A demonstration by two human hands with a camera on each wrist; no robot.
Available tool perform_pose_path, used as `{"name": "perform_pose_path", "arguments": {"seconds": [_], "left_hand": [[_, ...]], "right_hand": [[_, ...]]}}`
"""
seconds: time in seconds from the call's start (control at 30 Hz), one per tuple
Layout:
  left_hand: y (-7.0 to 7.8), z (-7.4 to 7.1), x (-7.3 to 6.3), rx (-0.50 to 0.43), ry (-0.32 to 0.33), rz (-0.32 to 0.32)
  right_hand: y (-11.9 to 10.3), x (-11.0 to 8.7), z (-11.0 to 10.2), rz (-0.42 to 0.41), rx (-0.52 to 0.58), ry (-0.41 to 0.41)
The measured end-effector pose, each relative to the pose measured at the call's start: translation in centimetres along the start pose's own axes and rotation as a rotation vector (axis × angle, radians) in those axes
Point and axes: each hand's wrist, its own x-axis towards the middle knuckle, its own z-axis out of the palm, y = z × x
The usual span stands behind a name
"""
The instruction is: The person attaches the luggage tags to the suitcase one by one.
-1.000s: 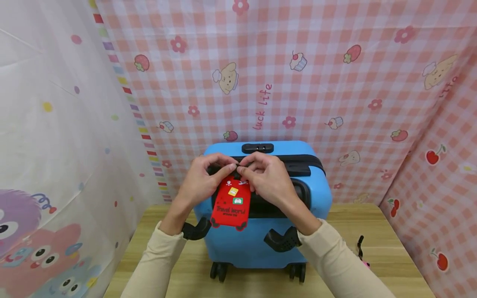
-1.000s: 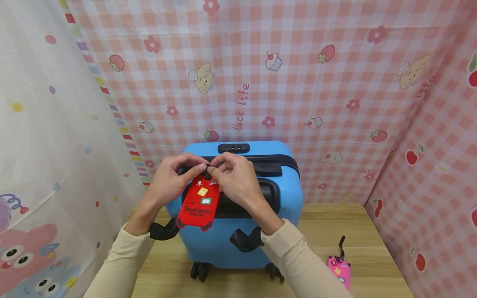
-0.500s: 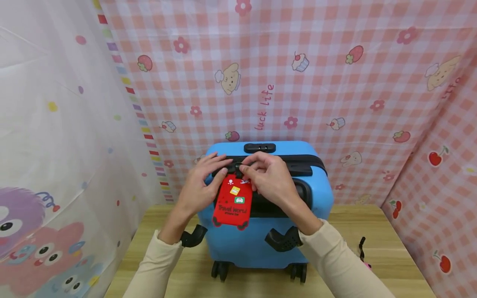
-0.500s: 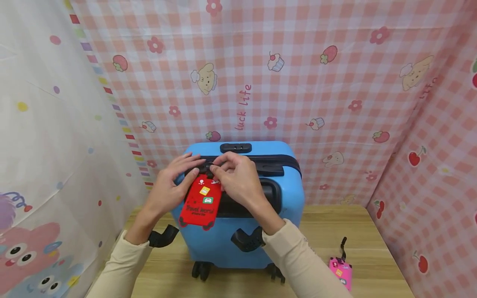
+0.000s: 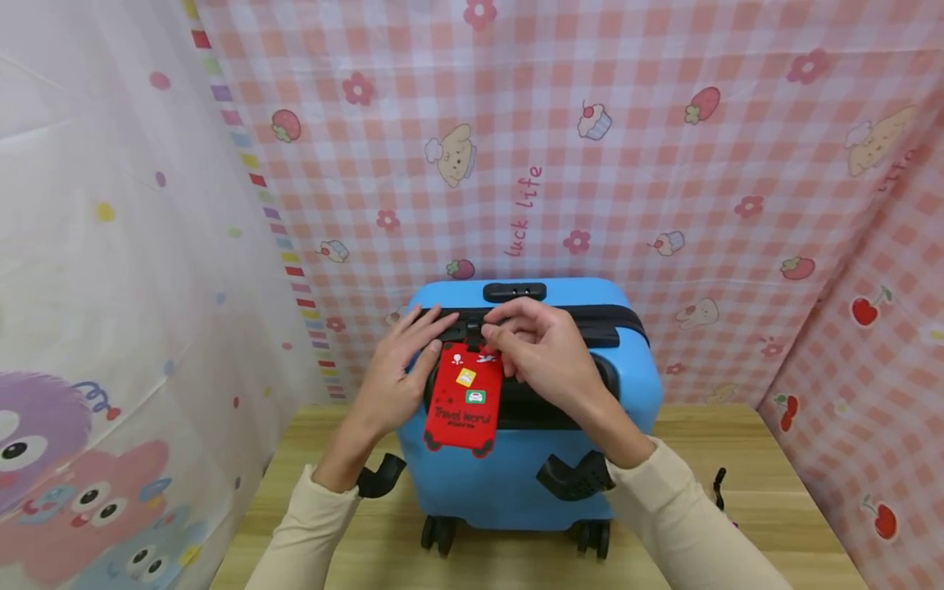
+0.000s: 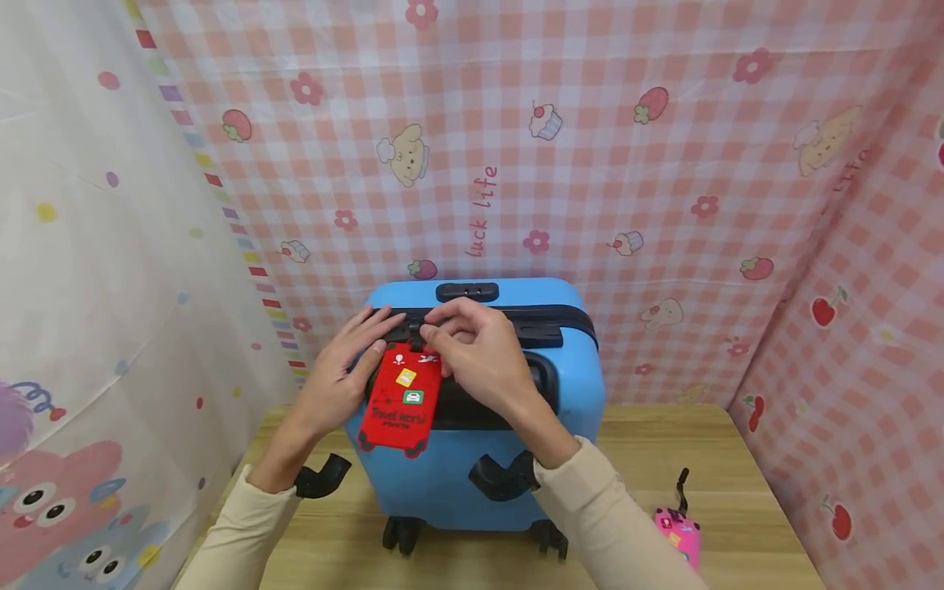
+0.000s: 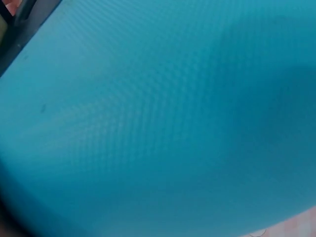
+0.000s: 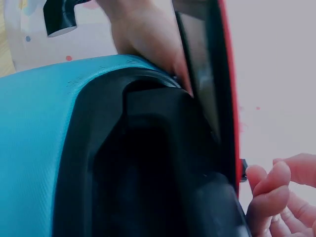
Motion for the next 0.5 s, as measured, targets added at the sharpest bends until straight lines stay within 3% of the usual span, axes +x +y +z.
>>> {"name": "perform_pose_path", "arguments": {"seconds": [0.2,0.5], "left_hand": [[0.0,-0.1,-0.2,0.015,0.003,-0.007],[-0.1,0.2,-0.1,0.034,0.005,-0.008]], "right_hand": [[0.0,-1.5,-1.9,-0.028,0.001,0.025],[1.6,-5.6,-7.0,-0.143,0.009,0.125]]}}
